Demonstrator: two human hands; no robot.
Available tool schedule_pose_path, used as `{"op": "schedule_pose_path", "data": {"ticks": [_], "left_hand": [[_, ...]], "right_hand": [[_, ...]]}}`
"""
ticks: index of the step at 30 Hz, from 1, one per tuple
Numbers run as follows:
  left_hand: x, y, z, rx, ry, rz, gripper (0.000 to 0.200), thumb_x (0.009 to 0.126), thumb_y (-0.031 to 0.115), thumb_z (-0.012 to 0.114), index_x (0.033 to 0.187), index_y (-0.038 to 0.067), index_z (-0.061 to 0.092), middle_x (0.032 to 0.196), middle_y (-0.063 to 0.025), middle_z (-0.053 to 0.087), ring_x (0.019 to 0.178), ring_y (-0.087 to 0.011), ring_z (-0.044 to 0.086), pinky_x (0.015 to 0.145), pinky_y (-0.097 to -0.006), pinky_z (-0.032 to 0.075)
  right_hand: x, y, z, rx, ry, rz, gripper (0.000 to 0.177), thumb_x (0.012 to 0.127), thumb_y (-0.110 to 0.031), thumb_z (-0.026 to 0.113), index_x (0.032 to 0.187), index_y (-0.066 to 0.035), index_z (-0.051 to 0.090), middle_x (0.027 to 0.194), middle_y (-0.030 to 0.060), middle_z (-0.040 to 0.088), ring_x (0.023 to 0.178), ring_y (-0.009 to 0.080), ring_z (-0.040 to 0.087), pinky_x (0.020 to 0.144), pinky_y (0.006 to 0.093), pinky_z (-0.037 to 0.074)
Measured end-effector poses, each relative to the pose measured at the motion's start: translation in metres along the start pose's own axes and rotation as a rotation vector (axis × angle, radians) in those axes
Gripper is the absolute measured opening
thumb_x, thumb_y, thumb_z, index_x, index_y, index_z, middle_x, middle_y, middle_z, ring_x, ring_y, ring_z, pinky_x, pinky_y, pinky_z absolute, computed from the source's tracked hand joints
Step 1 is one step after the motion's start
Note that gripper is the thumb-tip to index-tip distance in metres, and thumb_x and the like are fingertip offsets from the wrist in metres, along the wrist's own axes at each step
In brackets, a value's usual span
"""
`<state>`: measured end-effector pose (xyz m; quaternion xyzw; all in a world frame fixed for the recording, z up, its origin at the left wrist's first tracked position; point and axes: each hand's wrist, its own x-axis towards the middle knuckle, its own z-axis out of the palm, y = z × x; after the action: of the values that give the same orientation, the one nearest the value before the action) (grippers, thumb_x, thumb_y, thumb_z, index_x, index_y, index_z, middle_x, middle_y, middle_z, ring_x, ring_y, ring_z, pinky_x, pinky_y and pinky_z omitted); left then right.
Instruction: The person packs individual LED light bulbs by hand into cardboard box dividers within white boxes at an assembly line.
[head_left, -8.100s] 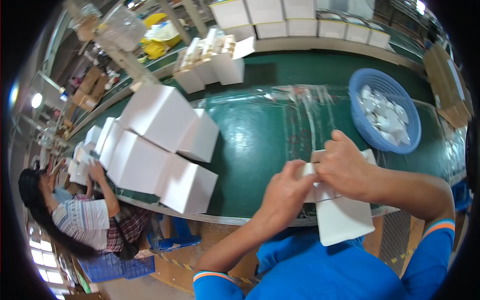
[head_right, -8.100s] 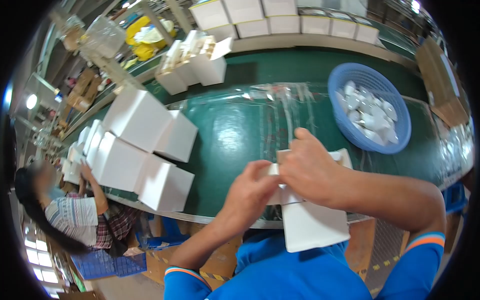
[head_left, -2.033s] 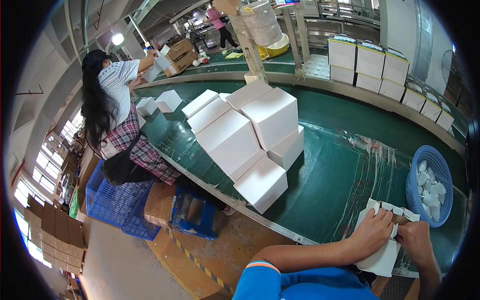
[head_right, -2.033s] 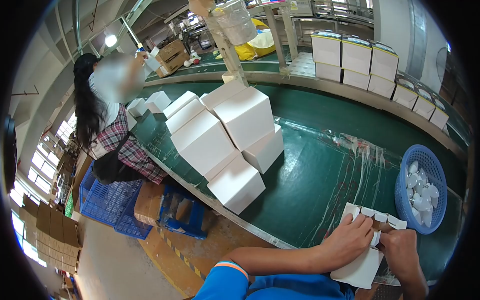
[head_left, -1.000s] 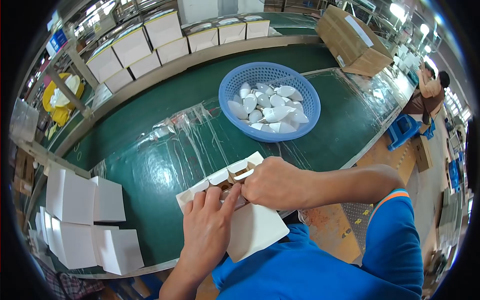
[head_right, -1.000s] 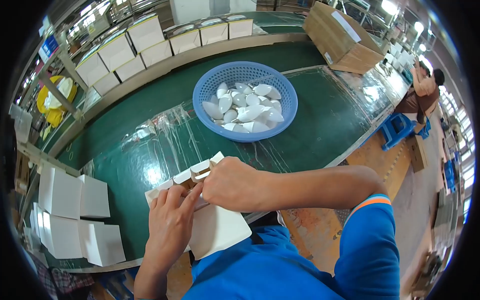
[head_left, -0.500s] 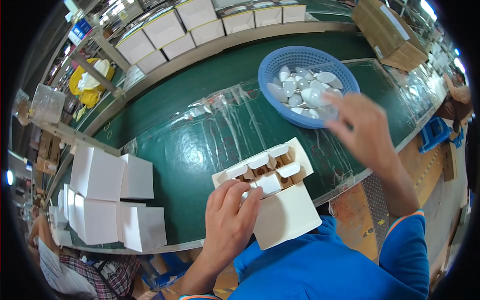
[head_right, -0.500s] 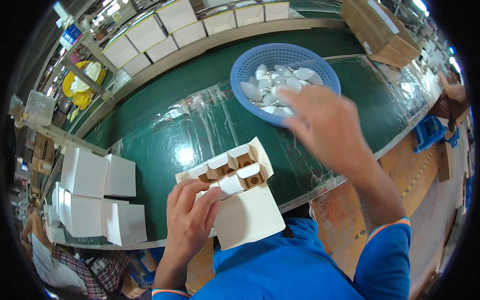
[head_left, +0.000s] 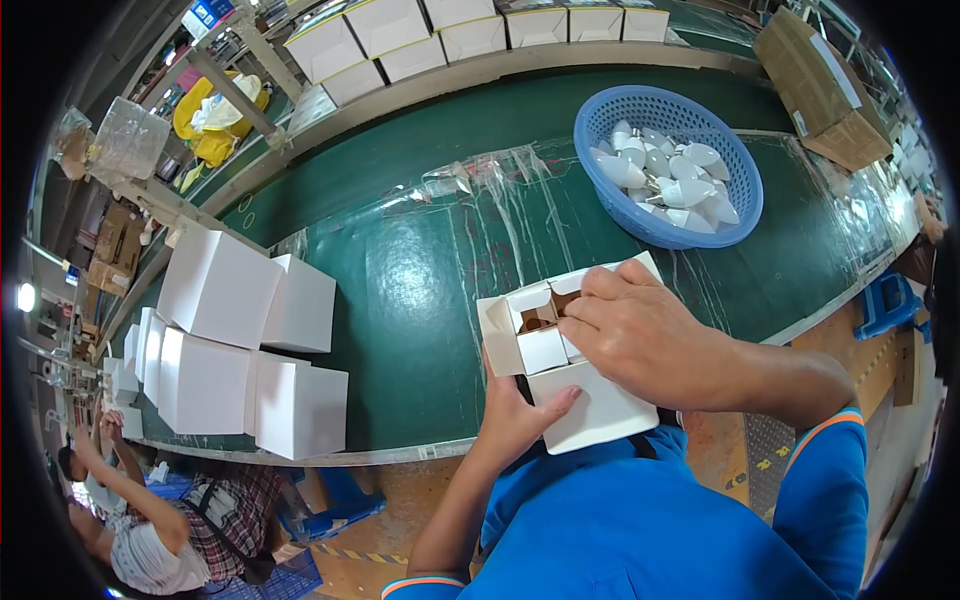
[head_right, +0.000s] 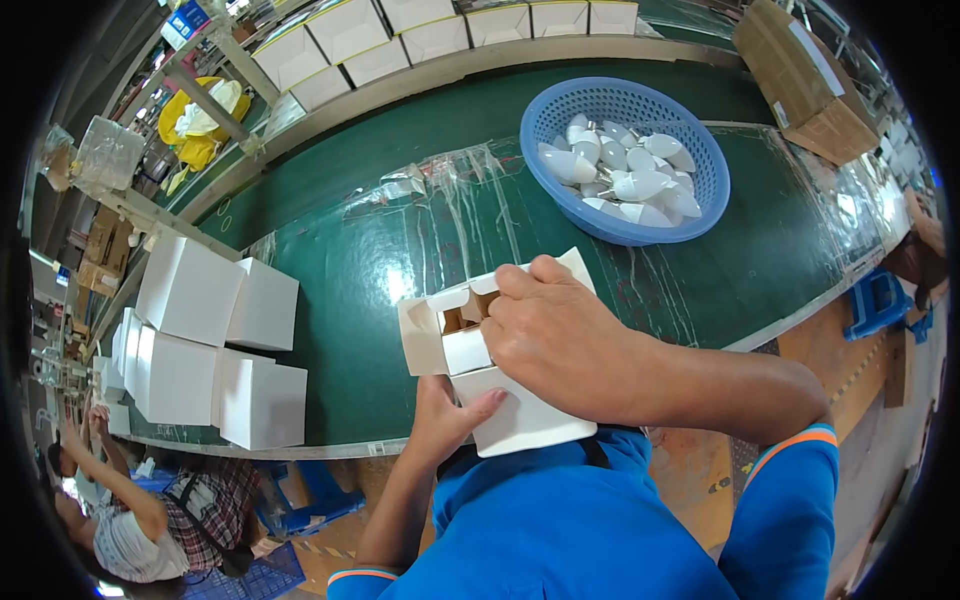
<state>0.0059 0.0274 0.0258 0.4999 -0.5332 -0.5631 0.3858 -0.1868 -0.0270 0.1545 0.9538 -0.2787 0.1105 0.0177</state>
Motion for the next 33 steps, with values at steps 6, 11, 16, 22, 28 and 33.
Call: {"op": "schedule_pose_path", "data": {"ticks": [6, 11, 16, 22, 28, 33], "left_hand": [[0.009, 0.004, -0.005, 0.192, -0.045, 0.156, 0.103, 0.065, 0.021, 0.087, 0.144, 0.000, 0.025, 0.134, -0.0183, 0.044, 0.121, -0.0289, 0.051, 0.101, -0.0392, 0.043], [0.018, 0.002, 0.004, -0.066, -0.041, 0.000, 0.122, 0.062, 0.022, 0.088, 0.153, 0.003, 0.010, 0.143, -0.0203, 0.037, 0.128, -0.0333, 0.046, 0.114, -0.0422, 0.030], [0.026, -0.018, 0.014, 0.074, -0.041, 0.043, 0.106, 0.067, 0.021, 0.086, 0.150, 0.004, 0.021, 0.145, -0.0203, 0.034, 0.129, -0.0340, 0.044, 0.117, -0.0450, 0.023], [0.032, -0.026, 0.013, 0.358, 0.092, 0.407, 0.110, 0.069, 0.032, 0.087, 0.149, 0.001, 0.018, 0.147, -0.0197, 0.025, 0.135, -0.0335, 0.036, 0.117, -0.0441, 0.023], [0.029, -0.044, 0.009, 0.125, 0.017, 0.074, 0.115, 0.065, 0.034, 0.090, 0.149, 0.001, 0.018, 0.142, -0.0170, 0.032, 0.132, -0.0330, 0.039, 0.115, -0.0447, 0.024], [0.027, -0.039, 0.010, 0.087, 0.035, 0.058, 0.115, 0.064, 0.032, 0.091, 0.149, 0.001, 0.019, 0.141, -0.0167, 0.033, 0.130, -0.0321, 0.041, 0.115, -0.0451, 0.024]], "right_hand": [[0.007, 0.002, 0.002, -0.049, -0.033, -0.049, 0.011, 0.075, -0.013, 0.060, 0.079, -0.002, 0.060, 0.076, 0.0070, 0.060, 0.080, 0.0208, 0.053, 0.073, 0.0342, 0.038], [0.009, 0.006, 0.013, -0.122, 0.075, -0.086, 0.009, 0.075, -0.014, 0.061, 0.079, -0.005, 0.060, 0.072, 0.0040, 0.059, 0.076, 0.0203, 0.052, 0.072, 0.0342, 0.037], [0.012, 0.017, 0.012, 0.138, 0.183, -0.038, 0.017, 0.074, -0.015, 0.064, 0.090, -0.011, 0.068, 0.076, 0.0004, 0.061, 0.078, 0.0189, 0.054, 0.076, 0.0351, 0.038], [-0.008, -0.008, -0.020, 0.186, 0.194, -0.118, 0.017, 0.074, -0.011, 0.066, 0.091, -0.010, 0.069, 0.090, -0.0002, 0.064, 0.088, 0.0187, 0.057, 0.084, 0.0378, 0.039], [-0.004, -0.002, 0.013, 0.100, 0.191, -0.065, 0.012, 0.077, -0.015, 0.061, 0.086, -0.007, 0.063, 0.086, 0.0026, 0.060, 0.095, 0.0202, 0.054, 0.083, 0.0363, 0.038], [0.007, 0.000, 0.003, 0.146, -0.009, -0.091, 0.020, 0.074, -0.018, 0.067, 0.092, -0.009, 0.066, 0.094, 0.0000, 0.066, 0.089, 0.0180, 0.054, 0.079, 0.0347, 0.036]]}}
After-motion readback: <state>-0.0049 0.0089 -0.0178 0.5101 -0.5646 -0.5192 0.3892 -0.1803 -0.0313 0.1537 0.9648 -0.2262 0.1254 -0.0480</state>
